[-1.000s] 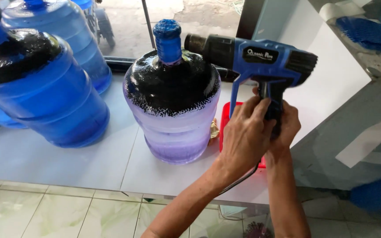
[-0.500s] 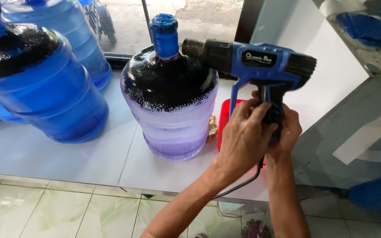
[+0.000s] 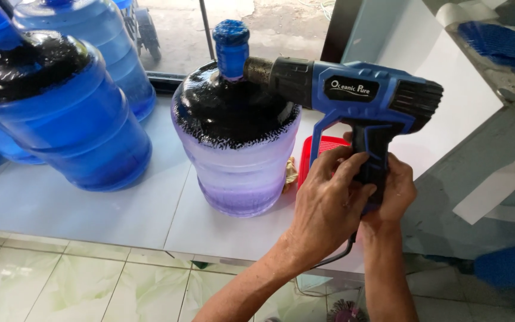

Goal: Applying labels and heat-shrinking plastic seals on large water bottles.

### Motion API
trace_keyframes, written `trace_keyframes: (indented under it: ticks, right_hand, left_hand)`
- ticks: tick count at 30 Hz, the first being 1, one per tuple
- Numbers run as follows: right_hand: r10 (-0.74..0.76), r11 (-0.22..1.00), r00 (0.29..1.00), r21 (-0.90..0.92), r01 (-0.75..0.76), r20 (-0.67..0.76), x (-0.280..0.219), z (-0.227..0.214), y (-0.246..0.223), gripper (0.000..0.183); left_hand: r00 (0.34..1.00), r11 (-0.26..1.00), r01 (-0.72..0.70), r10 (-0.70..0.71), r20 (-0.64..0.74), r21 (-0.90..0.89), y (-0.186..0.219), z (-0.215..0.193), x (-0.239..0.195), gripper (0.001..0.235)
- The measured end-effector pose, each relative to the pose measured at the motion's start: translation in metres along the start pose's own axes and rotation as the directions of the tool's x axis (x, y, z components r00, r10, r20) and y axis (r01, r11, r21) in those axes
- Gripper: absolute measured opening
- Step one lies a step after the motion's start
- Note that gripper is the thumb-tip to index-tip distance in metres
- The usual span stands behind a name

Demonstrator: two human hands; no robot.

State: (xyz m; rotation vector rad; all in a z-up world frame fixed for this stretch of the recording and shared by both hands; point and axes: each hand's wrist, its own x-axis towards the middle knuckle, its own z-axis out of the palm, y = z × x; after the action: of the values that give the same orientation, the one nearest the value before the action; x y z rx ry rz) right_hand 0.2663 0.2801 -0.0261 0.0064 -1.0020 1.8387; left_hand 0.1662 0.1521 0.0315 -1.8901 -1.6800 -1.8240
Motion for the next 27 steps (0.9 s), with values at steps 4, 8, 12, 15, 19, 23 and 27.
trace_keyframes:
  ticks: [4, 8, 12, 15, 19, 23, 27]
  right_hand:
    - [0.028, 1.0, 0.998, -0.01, -0.028, -0.057, -0.006, 0.017, -0.001, 0.06]
    - [0.017, 0.998, 0.997, -0.053, -0.022, -0.081, -0.011, 0.02, 0.005, 0.062]
    - [-0.018, 0.993, 0.994, -0.114, 0.005, -0.111, -0.014, 0.039, 0.01, 0.063]
    - [-0.09, 0.978, 0.991, -0.196, 0.07, -0.098, -0.015, 0.052, 0.012, 0.064]
    - [-0.182, 0.939, 0.979, -0.312, 0.147, -0.087, -0.017, 0.076, 0.017, 0.064]
    - [-0.225, 0.923, 0.969, -0.341, 0.179, -0.099, -0.027, 0.091, 0.022, 0.065]
    - [-0.234, 0.918, 0.965, -0.353, 0.178, -0.122, -0.04, 0.101, 0.029, 0.067]
  left_hand:
    - [1.0, 1.0, 0.019, -0.019, -0.006, -0.025, 0.004, -0.011, -0.005, 0.052]
    - [1.0, 0.999, -0.012, 0.011, -0.017, -0.049, 0.004, -0.021, -0.011, 0.051]
    - [0.999, 0.996, -0.039, 0.037, -0.025, -0.076, 0.001, -0.036, -0.015, 0.051]
    - [0.996, 0.992, -0.079, 0.075, -0.038, -0.101, 0.0, -0.05, -0.015, 0.05]
    - [0.997, 0.983, -0.08, 0.08, -0.001, -0.164, -0.004, -0.072, -0.01, 0.048]
    - [0.992, 0.971, -0.123, 0.126, 0.002, -0.205, -0.009, -0.086, -0.015, 0.048]
    - [0.994, 0.96, -0.09, 0.104, 0.04, -0.266, -0.009, -0.101, -0.025, 0.048]
